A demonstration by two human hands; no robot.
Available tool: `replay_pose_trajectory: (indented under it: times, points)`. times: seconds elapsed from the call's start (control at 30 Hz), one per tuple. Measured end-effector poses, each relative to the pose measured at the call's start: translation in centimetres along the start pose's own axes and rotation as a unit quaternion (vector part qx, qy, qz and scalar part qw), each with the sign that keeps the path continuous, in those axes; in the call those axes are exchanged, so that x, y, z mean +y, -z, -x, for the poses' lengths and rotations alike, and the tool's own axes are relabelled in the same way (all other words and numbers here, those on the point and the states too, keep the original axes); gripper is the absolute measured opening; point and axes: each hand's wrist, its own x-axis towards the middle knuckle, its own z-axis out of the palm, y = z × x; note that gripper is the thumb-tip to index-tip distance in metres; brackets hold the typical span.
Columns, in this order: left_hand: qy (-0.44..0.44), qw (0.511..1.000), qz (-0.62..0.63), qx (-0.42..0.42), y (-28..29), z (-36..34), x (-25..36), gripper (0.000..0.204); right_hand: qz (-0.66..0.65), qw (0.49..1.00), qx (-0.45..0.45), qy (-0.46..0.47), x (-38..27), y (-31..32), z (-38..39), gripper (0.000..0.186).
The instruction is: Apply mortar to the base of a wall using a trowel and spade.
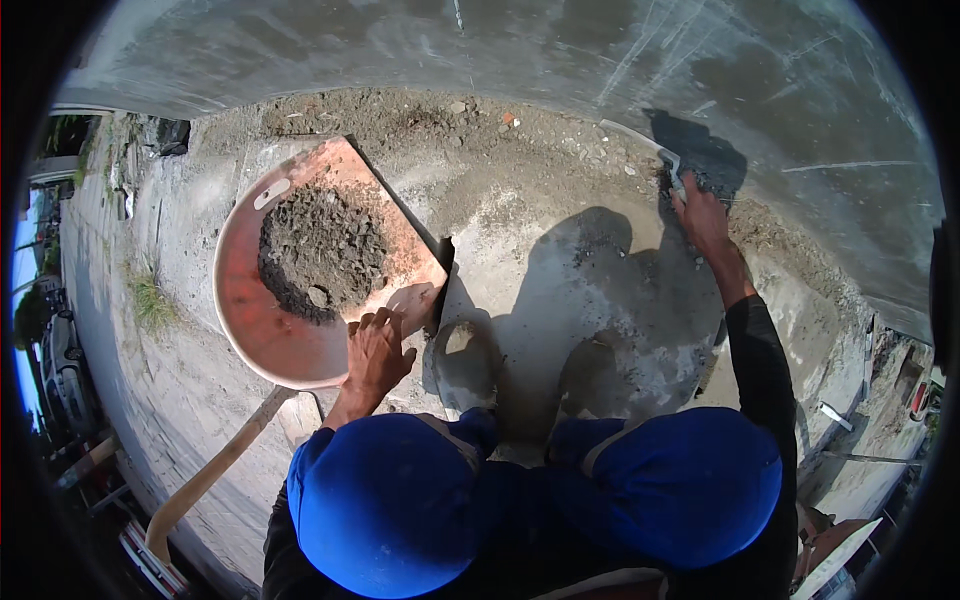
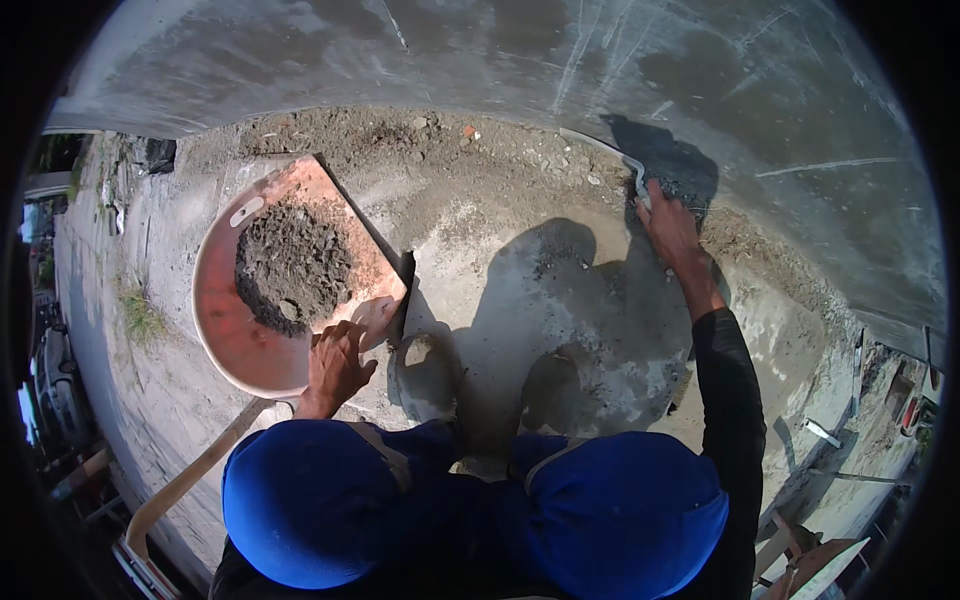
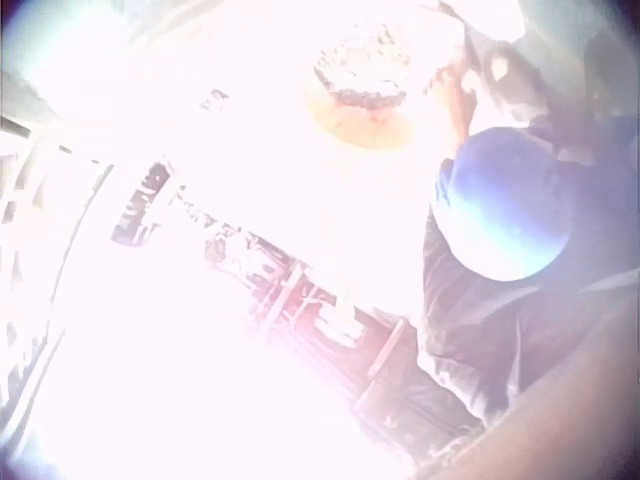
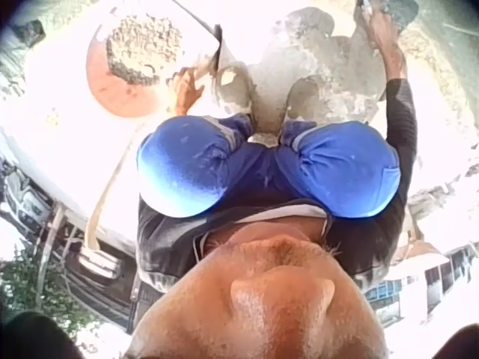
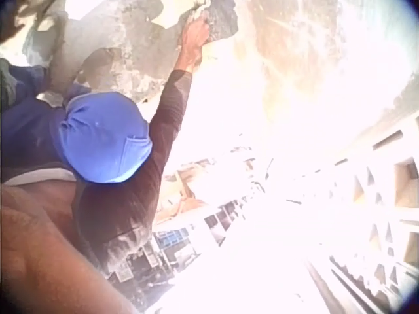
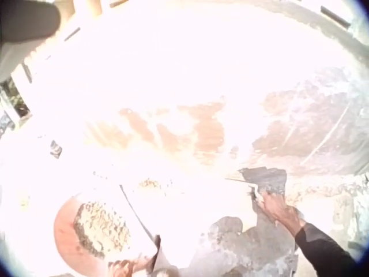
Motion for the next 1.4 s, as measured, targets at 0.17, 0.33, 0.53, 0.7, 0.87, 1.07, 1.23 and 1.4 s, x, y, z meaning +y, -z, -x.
replay_pose_trajectory:
  times: [0.17,0.33,0.53,0.7,0.87,1.07,1.23,1.4]
  points:
    - [-0.134,0.962,0.145,0.190,5.0,-12.5,6.6,0.069,-0.017,0.998,-0.062,0.014,-3.8,-2.3,-0.2,0.037]
    - [-0.100,0.916,0.134,0.364,1.5,-30.5,8.6,0.083,0.028,0.999,-0.016,0.023,-4.6,-1.6,-2.4,0.039]
    - [-0.049,0.901,0.249,0.351,-0.7,-33.9,17.3,0.077,-0.023,0.999,-0.032,0.018,-3.8,-3.4,-1.8,0.045]
    - [-0.134,0.897,0.359,0.220,-0.7,-33.1,16.7,0.075,0.059,0.994,-0.089,0.013,-3.0,-0.8,0.3,0.043]
    - [-0.155,0.911,0.244,0.295,0.1,-33.2,18.0,0.077,0.033,0.999,-0.021,-0.035,0.7,-1.4,-0.7,0.047]
    - [-0.217,0.899,0.302,0.233,0.2,-33.2,15.6,0.077,0.044,0.997,-0.065,0.005,-0.6,0.8,0.0,0.051]
    - [-0.226,0.913,0.239,0.242,-0.9,-32.3,20.3,0.076,-0.092,0.993,-0.073,0.011,0.5,-3.8,0.5,0.047]
    - [-0.196,0.907,0.323,0.186,0.6,-32.4,17.2,0.083,0.049,0.993,-0.103,-0.028,-0.7,0.3,0.3,0.054]
